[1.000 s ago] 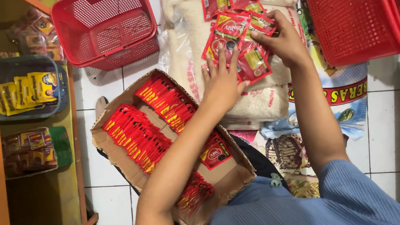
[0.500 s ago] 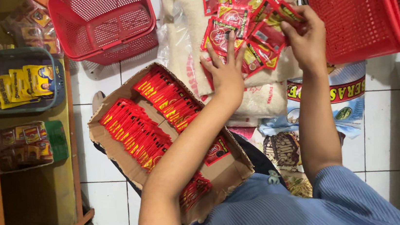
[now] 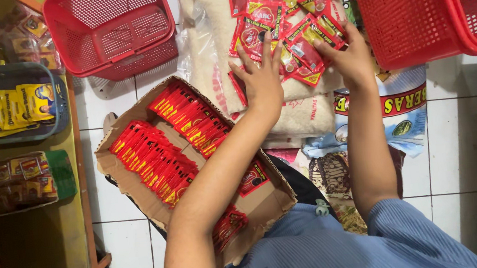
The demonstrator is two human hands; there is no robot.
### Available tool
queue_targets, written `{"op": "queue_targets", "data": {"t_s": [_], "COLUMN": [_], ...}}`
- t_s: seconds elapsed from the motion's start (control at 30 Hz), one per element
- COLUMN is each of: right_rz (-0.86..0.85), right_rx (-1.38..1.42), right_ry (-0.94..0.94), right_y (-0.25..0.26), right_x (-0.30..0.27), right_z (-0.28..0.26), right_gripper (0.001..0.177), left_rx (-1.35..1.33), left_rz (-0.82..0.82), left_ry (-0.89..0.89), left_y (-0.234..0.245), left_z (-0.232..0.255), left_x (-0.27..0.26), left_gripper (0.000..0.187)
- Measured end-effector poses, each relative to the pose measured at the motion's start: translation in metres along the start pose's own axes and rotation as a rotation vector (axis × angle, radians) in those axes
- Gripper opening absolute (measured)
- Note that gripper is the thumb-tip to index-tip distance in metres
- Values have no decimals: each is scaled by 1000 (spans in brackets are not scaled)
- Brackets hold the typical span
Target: The person sits on the floor and organizes small red packets by picking them up from a pile, aligning them, and placing them into a cardboard box. They repeatedly gather packets, fan them out, and stack them neatly inside the box.
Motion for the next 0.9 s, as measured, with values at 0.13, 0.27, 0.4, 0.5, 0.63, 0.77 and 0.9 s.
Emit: {"op": "queue_targets", "data": {"t_s": [0.13, 0.27, 0.4, 0.5, 0.63, 0.77, 0.9], "right_rz": [9, -48, -40, -3, 51, 77, 26], "right_rx": [20, 32, 19, 59, 154, 199, 346], "right_ry": [-27, 84, 48, 20, 100, 203, 245], "right_y": [-5, -4, 12, 26, 47, 59, 47], "right_x": [-4, -3, 1, -1, -15, -34, -60], "right_z": [2, 1, 15, 20, 13, -20, -69], "right_gripper": [42, 38, 37, 37, 38, 39, 37], "left_rx": [-44, -96, -163, -214, -317, -568, -759], "left_rz": [-13, -47, -52, -10, -44, -189, 18], "left_ry": [-25, -33, -33, -30, -47, -46, -162], "left_y": [1, 3, 6, 15, 24, 27, 60], "left_z": [-1, -4, -5, -9, -14, -16, -26], "left_x": [-2, -2, -3, -4, -5, -7, -12], "left_gripper": [81, 83, 83, 81, 83, 86, 72]}}
Point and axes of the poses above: each hand's wrist, its own x-axis towards the middle knuckle, its own y-axis out of the back of the hand, z = x × y, the point moved 9 cm from there along x, towards the middle knuckle, and after that the axes turned 8 degrees about z, right-handed, at the moved point
